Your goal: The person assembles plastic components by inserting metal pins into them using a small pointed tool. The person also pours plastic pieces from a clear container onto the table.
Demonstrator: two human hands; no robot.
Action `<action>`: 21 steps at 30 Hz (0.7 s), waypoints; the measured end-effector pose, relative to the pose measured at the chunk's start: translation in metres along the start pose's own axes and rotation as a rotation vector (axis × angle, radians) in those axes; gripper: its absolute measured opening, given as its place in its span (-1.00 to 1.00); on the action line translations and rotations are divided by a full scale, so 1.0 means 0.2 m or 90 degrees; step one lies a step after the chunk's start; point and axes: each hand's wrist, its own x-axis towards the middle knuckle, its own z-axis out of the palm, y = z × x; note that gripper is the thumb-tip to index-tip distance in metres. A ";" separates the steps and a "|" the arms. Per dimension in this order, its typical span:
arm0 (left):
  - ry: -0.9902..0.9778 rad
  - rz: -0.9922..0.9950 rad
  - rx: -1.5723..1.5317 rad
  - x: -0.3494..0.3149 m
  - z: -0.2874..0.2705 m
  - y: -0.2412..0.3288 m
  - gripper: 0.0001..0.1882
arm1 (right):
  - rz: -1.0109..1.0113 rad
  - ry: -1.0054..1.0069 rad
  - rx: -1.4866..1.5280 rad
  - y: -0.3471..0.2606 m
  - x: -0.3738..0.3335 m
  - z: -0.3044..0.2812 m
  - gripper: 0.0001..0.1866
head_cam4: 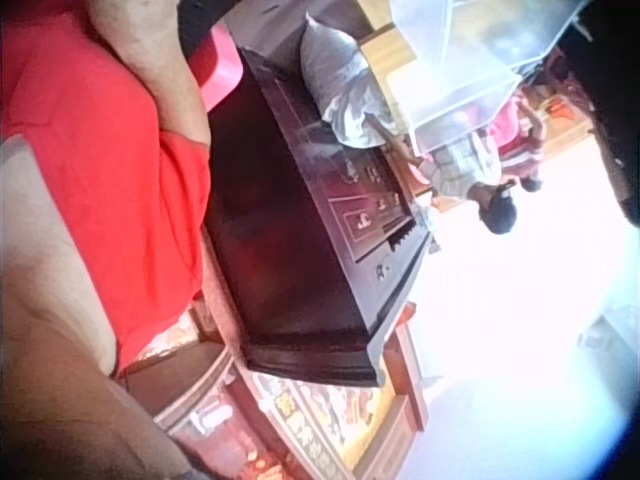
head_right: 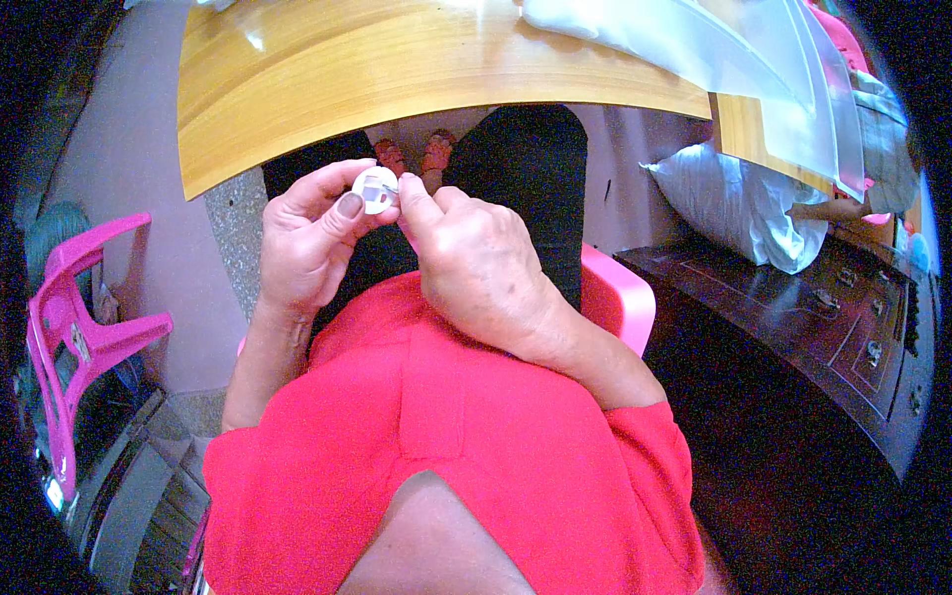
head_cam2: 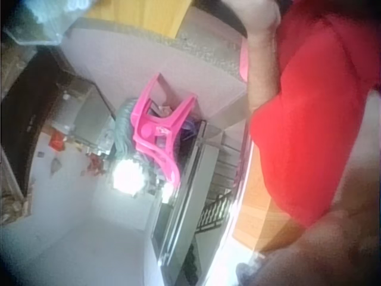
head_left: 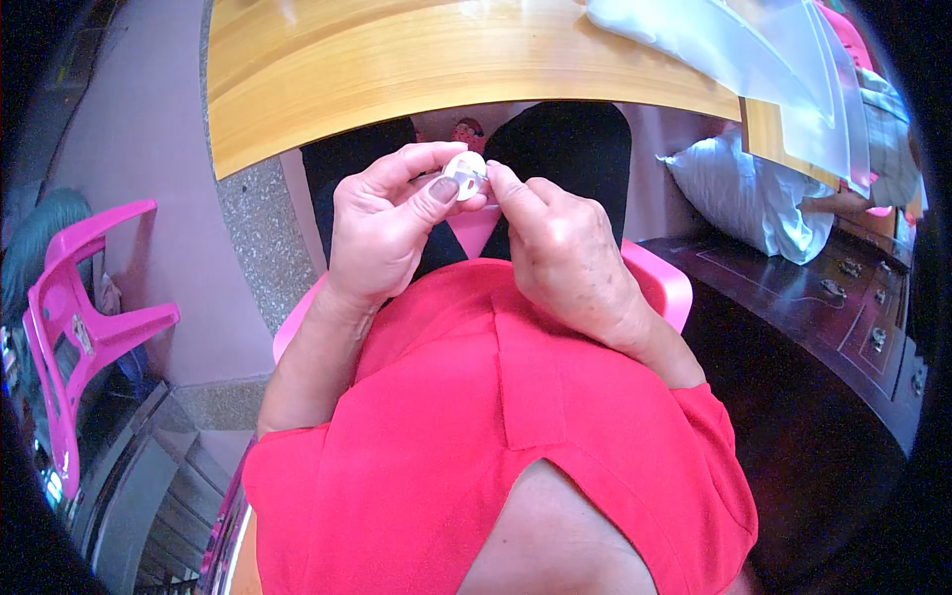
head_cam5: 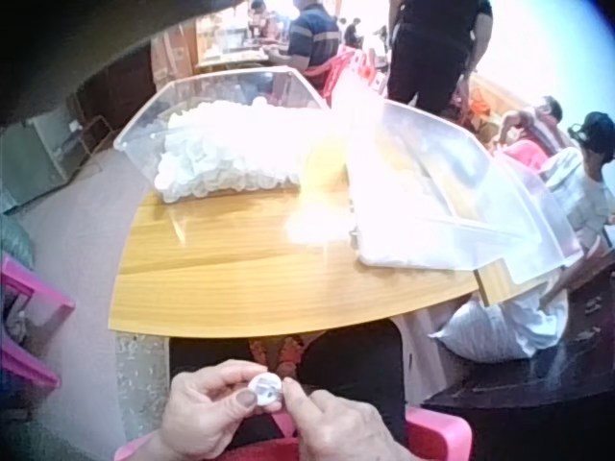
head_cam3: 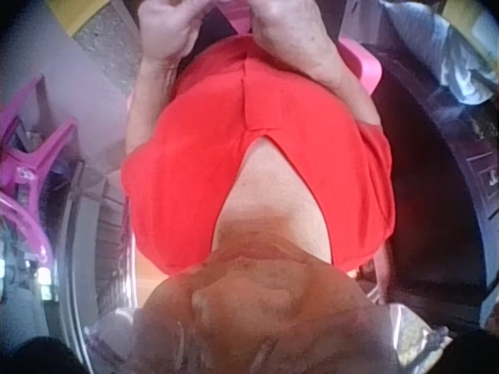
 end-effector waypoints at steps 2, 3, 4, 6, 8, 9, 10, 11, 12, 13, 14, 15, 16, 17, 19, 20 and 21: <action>-0.009 0.008 0.012 0.00 0.00 0.00 -0.72 | 0.006 -0.020 -0.016 -0.01 0.00 -0.01 -0.64; -0.017 0.017 0.023 0.00 0.00 -0.01 -0.72 | 0.006 -0.020 -0.017 -0.01 0.00 -0.01 -0.64; -0.018 0.017 0.023 0.00 -0.01 -0.01 -0.72 | 0.001 -0.028 -0.024 -0.01 0.01 -0.02 -0.67; -0.059 0.030 0.084 0.00 -0.04 -0.01 -0.67 | -0.005 -0.036 -0.032 -0.02 0.01 -0.03 -0.69; -0.054 0.025 0.084 0.00 -0.03 -0.01 -0.70 | -0.015 -0.073 -0.067 -0.02 0.02 -0.04 -0.76; -0.049 0.019 0.084 0.00 -0.03 0.00 -0.73 | -0.014 -0.072 -0.068 -0.02 0.02 -0.05 -0.76; -0.050 0.019 0.084 0.00 -0.03 0.00 -0.73 | -0.022 -0.100 -0.077 -0.02 0.03 -0.06 -0.77; -0.065 0.025 0.097 0.00 -0.03 0.00 -0.74 | -0.030 -0.128 -0.086 -0.02 0.04 -0.08 -0.79; -0.080 0.032 0.110 0.00 -0.03 0.00 -0.75 | -0.029 -0.128 -0.085 -0.02 0.04 -0.09 -0.79; -0.081 0.031 0.111 0.00 -0.03 0.00 -0.75 | -0.038 -0.141 -0.083 -0.01 0.04 -0.10 -0.78; -0.096 0.035 0.121 -0.01 -0.03 0.00 -0.75 | -0.045 -0.153 -0.082 -0.01 0.05 -0.12 -0.75; -0.111 0.040 0.132 -0.01 -0.03 -0.01 -0.76 | -0.042 -0.151 -0.082 0.00 0.05 -0.13 -0.75; -0.113 0.038 0.132 -0.01 -0.03 -0.01 -0.76 | -0.060 -0.184 -0.067 0.01 0.06 -0.15 -0.76; -0.120 0.043 0.146 -0.01 -0.03 -0.01 -0.77 | -0.077 -0.217 -0.052 0.02 0.07 -0.17 -0.77; -0.130 0.046 0.161 0.00 -0.03 -0.01 -0.77 | -0.062 -0.242 -0.052 0.03 0.08 -0.19 -0.77; -0.132 0.039 0.136 0.01 -0.03 -0.01 -0.76 | -0.049 -0.269 -0.053 0.03 0.08 -0.19 -0.77; -0.134 0.031 0.111 0.01 -0.02 -0.01 -0.76 | -0.046 -0.266 -0.050 0.03 0.07 -0.19 -0.77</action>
